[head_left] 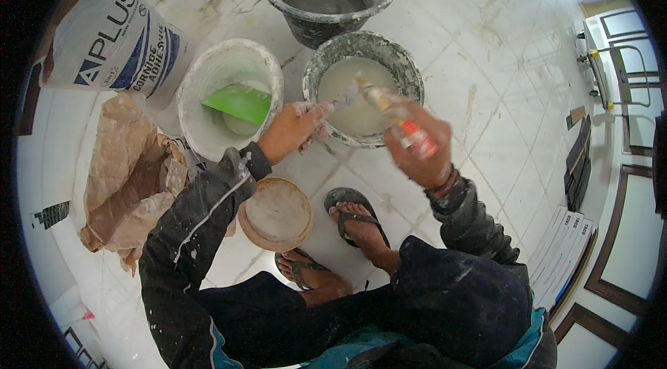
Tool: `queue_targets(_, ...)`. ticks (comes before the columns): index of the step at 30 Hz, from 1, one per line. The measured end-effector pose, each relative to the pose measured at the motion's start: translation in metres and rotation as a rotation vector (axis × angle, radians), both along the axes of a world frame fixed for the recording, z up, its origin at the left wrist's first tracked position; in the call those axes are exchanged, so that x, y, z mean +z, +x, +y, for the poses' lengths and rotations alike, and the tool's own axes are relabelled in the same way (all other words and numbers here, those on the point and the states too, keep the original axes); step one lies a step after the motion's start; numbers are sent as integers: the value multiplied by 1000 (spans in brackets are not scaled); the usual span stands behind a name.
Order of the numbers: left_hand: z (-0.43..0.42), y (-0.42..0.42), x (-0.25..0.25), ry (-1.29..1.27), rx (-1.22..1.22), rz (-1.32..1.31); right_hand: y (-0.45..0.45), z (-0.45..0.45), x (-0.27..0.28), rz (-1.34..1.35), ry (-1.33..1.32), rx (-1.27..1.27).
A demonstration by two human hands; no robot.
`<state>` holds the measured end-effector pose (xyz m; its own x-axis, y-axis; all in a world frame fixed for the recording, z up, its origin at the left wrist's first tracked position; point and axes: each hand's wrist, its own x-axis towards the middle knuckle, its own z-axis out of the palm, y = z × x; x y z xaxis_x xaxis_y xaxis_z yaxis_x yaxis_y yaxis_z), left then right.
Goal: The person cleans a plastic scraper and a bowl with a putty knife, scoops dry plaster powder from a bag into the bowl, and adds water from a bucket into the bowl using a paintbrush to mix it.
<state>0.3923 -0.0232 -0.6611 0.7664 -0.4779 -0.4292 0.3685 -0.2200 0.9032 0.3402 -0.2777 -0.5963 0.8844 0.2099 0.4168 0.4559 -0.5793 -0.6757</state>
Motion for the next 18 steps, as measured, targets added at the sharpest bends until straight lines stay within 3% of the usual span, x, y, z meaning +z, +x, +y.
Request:
queue_targets(1,0,0,0,-1,0,1,-4,4,-6,-86,-96,76)
queue_targets(3,-1,1,6,-178,83,375,-5,8,-20,-154,-199,182)
queue_targets(5,2,2,-2,-186,63,361,-3,6,-41,-20,-314,226)
queue_targets(7,4,0,-3,-194,45,346,5,-6,-64,0,-288,158)
queue_targets(10,3,-2,0,-99,69,391,9,-9,-56,52,-201,-29)
queue_targets(13,0,0,-2,-128,48,376,5,2,-39,-129,-195,188)
queue_targets(16,-6,-2,-3,-26,12,322,10,13,-52,-23,-303,243)
queue_targets(18,-7,-3,-5,-34,-11,249,19,8,-69,70,-260,94)
